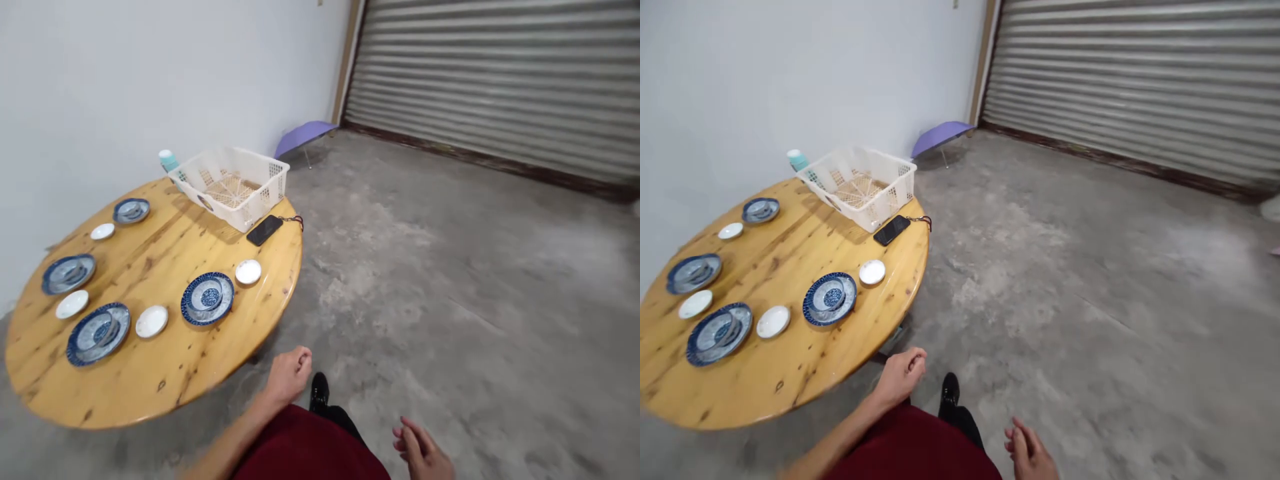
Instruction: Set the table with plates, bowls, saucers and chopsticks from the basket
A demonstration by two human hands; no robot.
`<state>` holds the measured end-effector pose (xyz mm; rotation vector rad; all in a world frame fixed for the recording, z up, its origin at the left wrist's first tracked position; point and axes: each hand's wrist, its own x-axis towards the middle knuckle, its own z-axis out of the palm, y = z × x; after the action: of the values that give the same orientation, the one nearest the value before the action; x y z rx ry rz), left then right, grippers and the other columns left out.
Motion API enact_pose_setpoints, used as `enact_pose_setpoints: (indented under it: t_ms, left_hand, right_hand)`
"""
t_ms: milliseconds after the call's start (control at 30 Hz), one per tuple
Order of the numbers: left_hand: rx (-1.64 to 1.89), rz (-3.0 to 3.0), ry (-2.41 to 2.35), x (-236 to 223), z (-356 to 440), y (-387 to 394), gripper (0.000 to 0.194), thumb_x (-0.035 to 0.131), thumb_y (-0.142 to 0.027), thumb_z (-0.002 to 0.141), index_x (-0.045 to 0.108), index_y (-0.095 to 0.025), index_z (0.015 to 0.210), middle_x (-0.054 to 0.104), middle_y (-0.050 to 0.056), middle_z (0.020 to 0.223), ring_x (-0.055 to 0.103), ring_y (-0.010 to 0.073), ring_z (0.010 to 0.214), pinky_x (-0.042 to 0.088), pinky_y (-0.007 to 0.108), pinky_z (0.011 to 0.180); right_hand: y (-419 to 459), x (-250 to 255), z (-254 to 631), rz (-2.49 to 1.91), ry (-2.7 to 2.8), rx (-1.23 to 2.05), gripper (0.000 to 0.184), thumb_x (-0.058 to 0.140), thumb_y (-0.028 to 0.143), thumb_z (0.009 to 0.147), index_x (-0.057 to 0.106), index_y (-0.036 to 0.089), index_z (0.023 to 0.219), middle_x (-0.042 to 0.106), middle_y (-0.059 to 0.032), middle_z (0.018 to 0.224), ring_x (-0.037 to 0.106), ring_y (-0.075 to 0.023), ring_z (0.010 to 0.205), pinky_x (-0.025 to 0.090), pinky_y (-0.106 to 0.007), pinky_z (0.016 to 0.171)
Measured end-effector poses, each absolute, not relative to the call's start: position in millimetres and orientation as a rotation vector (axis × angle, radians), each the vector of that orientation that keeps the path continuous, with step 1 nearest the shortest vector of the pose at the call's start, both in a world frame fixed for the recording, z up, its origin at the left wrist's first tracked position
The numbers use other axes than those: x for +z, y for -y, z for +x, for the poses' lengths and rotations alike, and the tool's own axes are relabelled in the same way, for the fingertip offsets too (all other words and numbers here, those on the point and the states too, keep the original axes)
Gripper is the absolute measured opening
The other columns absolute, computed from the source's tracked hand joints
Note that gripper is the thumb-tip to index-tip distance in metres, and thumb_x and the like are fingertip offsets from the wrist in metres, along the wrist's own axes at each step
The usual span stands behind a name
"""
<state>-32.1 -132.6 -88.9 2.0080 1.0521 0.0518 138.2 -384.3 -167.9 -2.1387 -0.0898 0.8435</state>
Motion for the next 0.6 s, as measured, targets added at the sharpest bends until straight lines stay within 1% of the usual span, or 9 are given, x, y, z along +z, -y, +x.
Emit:
enact_pose_setpoints:
  t_ms: [133, 233, 333, 433, 600]
  left_hand:
    - [0.194, 1.886, -1.214, -78, -13, 137, 0.029, 0.039, -0.029, 0.094, 0.067, -0.022, 0.097, 0.07, 0.0, 0.073, 0.061, 0.0145, 0.065, 0.041, 0.023, 0.066]
    - [0.208, 1.852, -1.29, -76, -10, 140, 0.029, 0.038, -0.031, 0.094, 0.066, -0.022, 0.095, 0.069, 0.0, 0.072, 0.062, 0.0148, 0.065, 0.042, 0.023, 0.066]
    - [0.227, 1.788, -1.361, -80, -15, 133, 0.03, 0.037, -0.033, 0.095, 0.065, -0.022, 0.096, 0.069, 0.0, 0.072, 0.064, 0.0147, 0.066, 0.043, 0.022, 0.064]
    - [0.315, 1.734, -1.416, -86, -23, 113, 0.033, 0.035, -0.037, 0.096, 0.065, -0.023, 0.098, 0.068, 0.0, 0.073, 0.065, 0.015, 0.065, 0.045, 0.022, 0.064]
    - [0.456, 1.66, -1.503, -92, -41, 70, 0.038, 0.035, -0.044, 0.095, 0.065, -0.022, 0.1, 0.071, 0.003, 0.077, 0.068, 0.018, 0.07, 0.05, 0.026, 0.068]
  right_hand:
    - [339, -166, 233, -2.128, 0.324, 0.829, 0.06, 0.053, 0.066, 0.071, 0.068, 0.018, 0.103, 0.079, -0.0103, 0.085, 0.075, -0.0279, 0.076, 0.06, -0.037, 0.07]
    - [295, -168, 274, -2.095, 0.486, 0.845, 0.057, 0.054, 0.064, 0.073, 0.069, 0.018, 0.103, 0.078, -0.01, 0.082, 0.074, -0.0279, 0.074, 0.058, -0.037, 0.068]
    - [248, -171, 286, -2.031, 0.606, 0.867, 0.056, 0.053, 0.064, 0.073, 0.07, 0.018, 0.101, 0.077, -0.0081, 0.078, 0.073, -0.0263, 0.069, 0.057, -0.035, 0.065]
    - [206, -170, 277, -1.977, 0.704, 0.915, 0.056, 0.054, 0.064, 0.073, 0.071, 0.018, 0.1, 0.076, -0.0071, 0.077, 0.072, -0.0247, 0.066, 0.056, -0.035, 0.064]
    - [144, -148, 267, -1.914, 0.857, 0.942, 0.058, 0.054, 0.065, 0.073, 0.072, 0.016, 0.097, 0.075, -0.0072, 0.072, 0.07, -0.0245, 0.061, 0.054, -0.035, 0.061]
